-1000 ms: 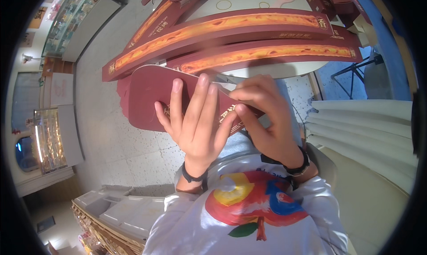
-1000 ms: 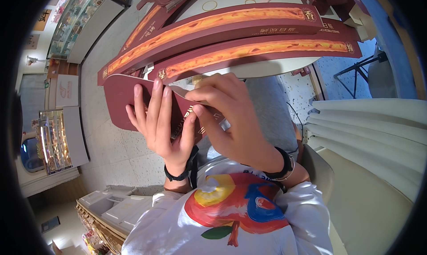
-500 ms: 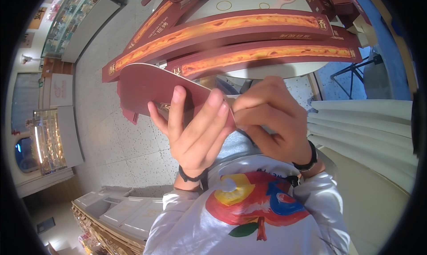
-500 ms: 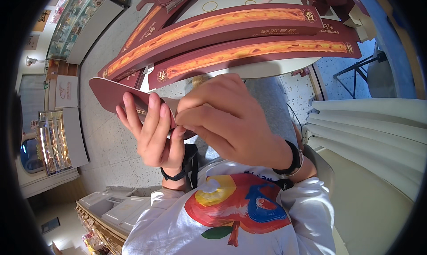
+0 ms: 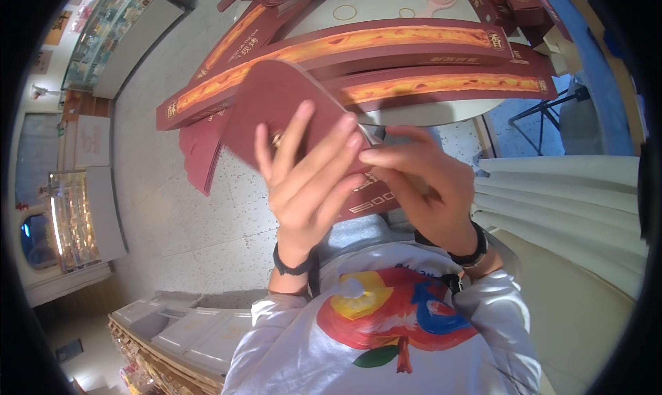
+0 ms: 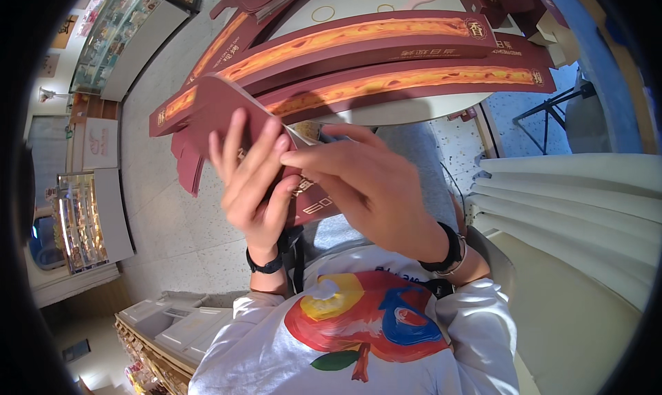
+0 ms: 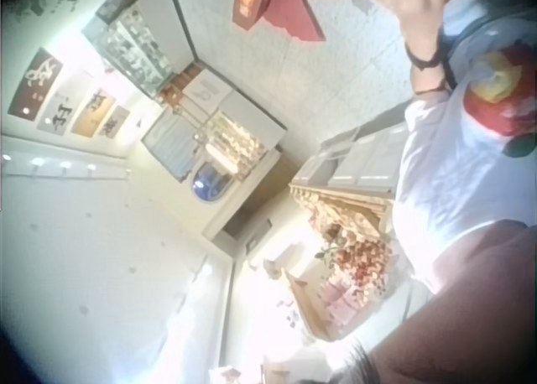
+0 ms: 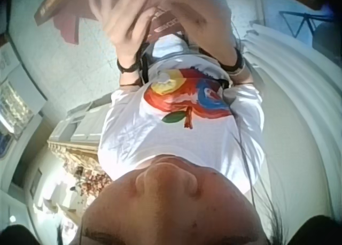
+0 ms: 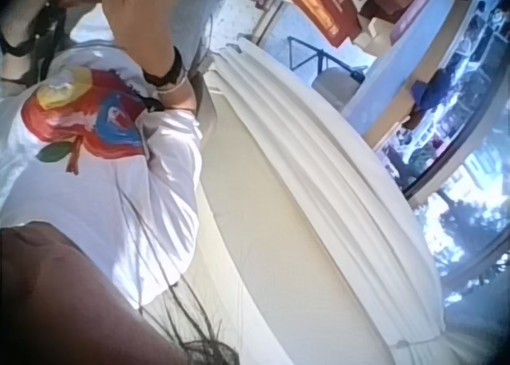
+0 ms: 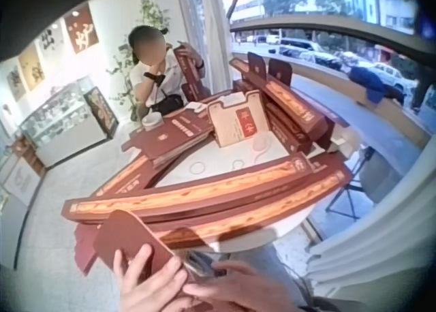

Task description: The person assembles flat cardboard pieces into rectangular boxes by folding and interlocking tabs. They handle multiple maroon-colored pieces, folding edges and inserting tabs to form the box structure. The person works at a table with several similar pieces and completed boxes visible.

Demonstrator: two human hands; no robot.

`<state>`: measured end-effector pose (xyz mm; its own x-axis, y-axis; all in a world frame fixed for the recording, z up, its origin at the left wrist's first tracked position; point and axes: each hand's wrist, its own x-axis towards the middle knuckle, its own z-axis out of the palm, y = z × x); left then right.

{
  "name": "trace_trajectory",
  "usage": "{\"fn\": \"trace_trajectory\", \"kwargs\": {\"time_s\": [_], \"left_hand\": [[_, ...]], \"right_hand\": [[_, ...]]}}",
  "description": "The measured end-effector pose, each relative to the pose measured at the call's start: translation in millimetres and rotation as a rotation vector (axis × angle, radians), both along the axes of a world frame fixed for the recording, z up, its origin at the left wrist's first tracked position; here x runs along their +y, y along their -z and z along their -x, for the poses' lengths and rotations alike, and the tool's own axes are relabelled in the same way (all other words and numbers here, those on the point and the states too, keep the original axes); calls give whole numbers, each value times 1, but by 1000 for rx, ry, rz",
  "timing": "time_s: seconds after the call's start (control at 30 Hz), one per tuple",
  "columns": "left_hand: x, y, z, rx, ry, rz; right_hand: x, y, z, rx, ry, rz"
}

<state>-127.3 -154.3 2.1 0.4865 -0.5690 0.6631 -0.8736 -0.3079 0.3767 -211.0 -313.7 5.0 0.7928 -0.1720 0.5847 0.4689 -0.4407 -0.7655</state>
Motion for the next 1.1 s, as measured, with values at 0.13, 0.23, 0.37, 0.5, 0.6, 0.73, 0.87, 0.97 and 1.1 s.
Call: {"fn": "trace_trajectory", "kwargs": {"time_s": [0.13,0.23,0.37,0.5,0.6,0.73,0.87,0.97,1.1], "left_hand": [[27,12,14,-12,-430,260],[39,29,33,354,-433,426],[22,24,41,764,-218,692],[33,22,33,875,-100,613],[32,24,23,769,58,515],[24,19,21,810,0,582],[23,19,20,684,-11,575],[24,15,17,677,27,553],[22,8,8,558,36,458]], "right_hand": [[-8,7,3,61,169,-188],[-10,16,2,3,216,-221],[-5,18,3,64,146,-265],[-7,11,1,225,-36,-326],[-11,10,0,293,-100,-281],[-20,14,-3,224,-100,-161],[-20,11,-6,176,-57,-92],[-21,13,-9,60,-38,-43],[-21,15,-12,-17,-25,-59]]}}
